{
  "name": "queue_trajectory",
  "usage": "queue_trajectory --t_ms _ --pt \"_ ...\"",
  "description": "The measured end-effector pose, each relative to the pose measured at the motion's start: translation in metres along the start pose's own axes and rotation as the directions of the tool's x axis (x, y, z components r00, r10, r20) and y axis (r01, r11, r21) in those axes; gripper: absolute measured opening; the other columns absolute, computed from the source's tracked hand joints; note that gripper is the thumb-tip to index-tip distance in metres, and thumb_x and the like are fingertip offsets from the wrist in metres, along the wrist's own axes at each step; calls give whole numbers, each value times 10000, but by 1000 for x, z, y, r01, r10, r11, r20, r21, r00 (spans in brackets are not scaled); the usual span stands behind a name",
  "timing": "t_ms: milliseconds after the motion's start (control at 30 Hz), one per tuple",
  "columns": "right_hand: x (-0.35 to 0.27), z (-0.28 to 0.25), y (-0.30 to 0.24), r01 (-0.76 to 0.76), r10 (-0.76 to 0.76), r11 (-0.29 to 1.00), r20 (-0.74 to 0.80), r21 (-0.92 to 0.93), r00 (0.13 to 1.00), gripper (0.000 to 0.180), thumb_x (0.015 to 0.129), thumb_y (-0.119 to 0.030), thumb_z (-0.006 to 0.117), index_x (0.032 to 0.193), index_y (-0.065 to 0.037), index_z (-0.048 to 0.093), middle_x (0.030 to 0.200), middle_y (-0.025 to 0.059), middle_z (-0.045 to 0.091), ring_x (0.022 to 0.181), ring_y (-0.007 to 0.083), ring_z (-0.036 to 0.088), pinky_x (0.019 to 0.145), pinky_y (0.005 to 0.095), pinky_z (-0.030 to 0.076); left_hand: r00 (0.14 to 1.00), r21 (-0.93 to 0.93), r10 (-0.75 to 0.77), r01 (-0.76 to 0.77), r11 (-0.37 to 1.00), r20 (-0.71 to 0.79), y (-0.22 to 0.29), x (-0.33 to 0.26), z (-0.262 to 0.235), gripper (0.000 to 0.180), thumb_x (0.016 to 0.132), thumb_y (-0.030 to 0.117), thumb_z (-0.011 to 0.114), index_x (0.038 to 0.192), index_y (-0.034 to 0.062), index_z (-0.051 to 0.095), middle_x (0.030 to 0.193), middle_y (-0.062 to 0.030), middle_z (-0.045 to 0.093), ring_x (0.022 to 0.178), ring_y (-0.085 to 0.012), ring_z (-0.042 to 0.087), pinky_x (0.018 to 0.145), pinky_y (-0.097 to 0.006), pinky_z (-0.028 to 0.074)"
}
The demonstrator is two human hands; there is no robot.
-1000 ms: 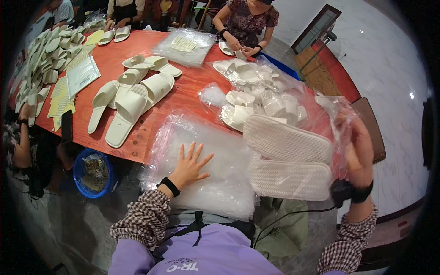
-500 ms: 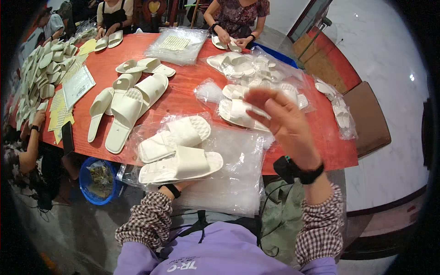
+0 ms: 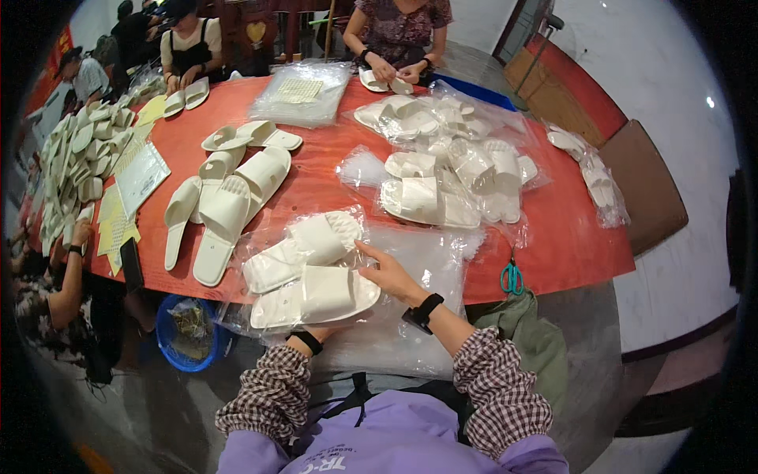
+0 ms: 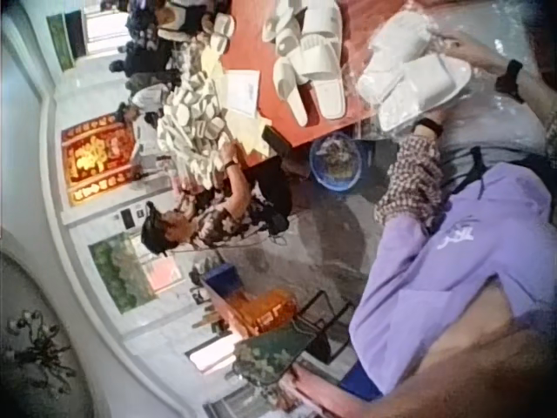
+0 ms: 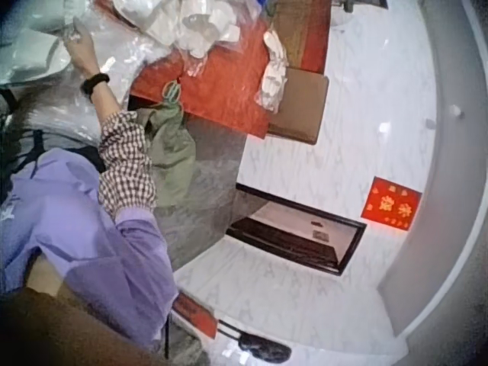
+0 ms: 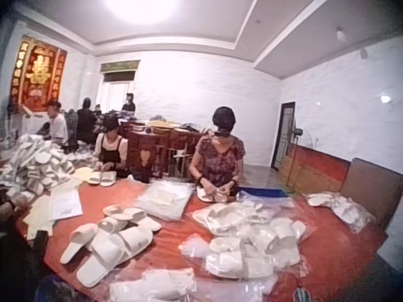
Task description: Pack a pair of white slippers into a plastic bag.
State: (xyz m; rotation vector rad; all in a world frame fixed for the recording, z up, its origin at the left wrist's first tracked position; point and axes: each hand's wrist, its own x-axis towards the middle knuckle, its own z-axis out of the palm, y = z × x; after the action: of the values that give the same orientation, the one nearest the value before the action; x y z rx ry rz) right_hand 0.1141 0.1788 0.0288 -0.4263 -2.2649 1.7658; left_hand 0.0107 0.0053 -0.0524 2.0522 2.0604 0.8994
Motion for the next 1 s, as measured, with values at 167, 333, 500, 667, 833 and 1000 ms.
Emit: queue_trajectory --t_ms 167,333,500,667,833,1000 --pt "-58 -6 -72 18 -18 1000 -92 4 996 692 857 -97 603 1489 -113 323 1365 18 508 852 87 416 784 199 388 998 -273 -60 53 961 -16 -11 0 2 616 855 481 626 1350 140 489 1336 -110 512 1226 -293 483 1070 -420 341" --pt "-130 -54 -49 -15 18 1000 -214 15 977 694 882 -91 601 1502 -116 290 1395 45 473 857 77 429 789 212 404 991 -524 -134 102 846 -23 -16 9 2 603 859 461 626 1356 150 487 1345 -103 508 1233 -288 482 1092 -425 315" --pt "-156 -76 16 -279 307 939 -121 203 944 757 873 -7 572 1525 -132 209 1426 64 449 685 35 422 626 213 418 972 -655 -235 169 736 -13 -13 3 -19 593 862 446 625 1361 157 485 1352 -97 505 1238 -284 482 1110 -430 294" --pt "-163 -79 23 -309 310 950 -161 34 937 815 861 -9 592 1533 -140 151 1479 45 367 641 32 417 584 206 411 999 419 25 -8 908 -36 38 7 -121 486 764 97 636 1246 82 579 1238 -140 585 1233 -328 488 1029 -382 397" --pt "-153 -89 4 -211 166 912 -154 -351 974 819 839 -116 620 1524 -100 170 1514 178 334 1014 208 588 768 287 489 816 -292 -523 452 843 -245 7 -44 -168 333 817 -36 530 1141 -5 602 1078 -158 648 982 -313 626 865 -343 474" --pt "-147 -79 -24 -286 161 726 -250 -626 955 729 842 -207 655 1452 -25 300 1473 256 319 1335 407 355 1080 417 349 826 -355 -522 432 829 -213 59 -39 -188 222 915 19 516 1117 -27 595 1019 -146 664 924 -222 635 787 -303 485"
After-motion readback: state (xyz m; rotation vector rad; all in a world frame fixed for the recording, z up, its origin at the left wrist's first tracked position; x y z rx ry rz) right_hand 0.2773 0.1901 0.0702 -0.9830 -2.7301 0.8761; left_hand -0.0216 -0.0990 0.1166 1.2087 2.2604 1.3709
